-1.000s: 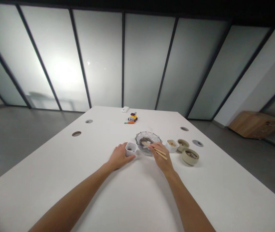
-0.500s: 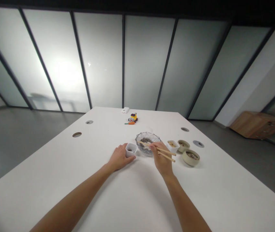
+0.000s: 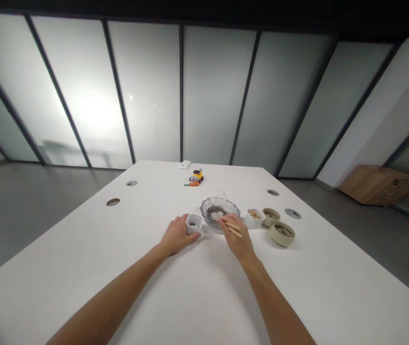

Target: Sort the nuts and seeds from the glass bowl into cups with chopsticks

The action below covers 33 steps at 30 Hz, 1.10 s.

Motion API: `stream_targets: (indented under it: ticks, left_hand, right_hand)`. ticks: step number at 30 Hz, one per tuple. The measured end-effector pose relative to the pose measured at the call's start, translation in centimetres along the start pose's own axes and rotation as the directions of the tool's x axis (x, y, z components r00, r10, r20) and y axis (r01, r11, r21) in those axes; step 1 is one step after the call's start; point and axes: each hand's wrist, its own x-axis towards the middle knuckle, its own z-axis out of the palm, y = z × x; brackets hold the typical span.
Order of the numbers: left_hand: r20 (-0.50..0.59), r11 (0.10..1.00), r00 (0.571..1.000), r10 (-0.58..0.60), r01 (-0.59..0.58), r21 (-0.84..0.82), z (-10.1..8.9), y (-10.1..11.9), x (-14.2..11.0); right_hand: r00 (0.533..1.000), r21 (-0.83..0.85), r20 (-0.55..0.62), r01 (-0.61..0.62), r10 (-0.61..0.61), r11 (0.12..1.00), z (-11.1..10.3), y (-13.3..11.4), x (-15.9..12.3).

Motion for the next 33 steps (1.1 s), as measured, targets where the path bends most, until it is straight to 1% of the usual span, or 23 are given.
stream_targets:
  ticks: [5,8,15,23,26,29,33]
  left_hand:
    - [-0.004,1.0,1.0,-0.001,0.001,-0.004,0.0,0.0,0.0]
    - [-0.006,1.0,1.0,0.0,0.0,-0.005,0.1,0.0,0.1]
    - [-0.007,1.0,1.0,0.0,0.0,-0.002,0.1,-0.1,0.0]
    - [-0.02,1.0,1.0,0.004,-0.004,-0.009,0.3,-0.3,0.1]
    - [-0.02,1.0,1.0,0.01,-0.01,-0.009,0.4,-0.3,0.1]
    - [-0.022,1.0,1.0,0.008,-0.009,-0.011,0.4,-0.3,0.1]
    - [-0.014,1.0,1.0,-0.006,0.006,-0.01,0.4,-0.2,0.1]
  right_hand:
    - [0.998,-0.005,-0.053,0.024,-0.024,1.0,-0.2,-0.3,0.0]
    - [0.997,-0.014,-0.079,0.005,-0.006,1.0,-0.3,-0.6,0.0]
    - [1.0,0.003,-0.006,-0.013,0.013,1.0,0.0,-0.4,-0.1]
    - [1.0,-0.014,-0.02,0.007,-0.007,1.0,0.0,-0.2,-0.1]
    - [0.998,-0.012,-0.057,0.02,-0.021,1.0,-0.4,-0.5,0.1]
    - [0.992,-0.029,-0.123,0.034,-0.037,0.999,-1.1,-1.1,0.4]
    - [0.981,-0.018,-0.193,0.002,-0.006,1.0,-2.0,-2.5,0.8]
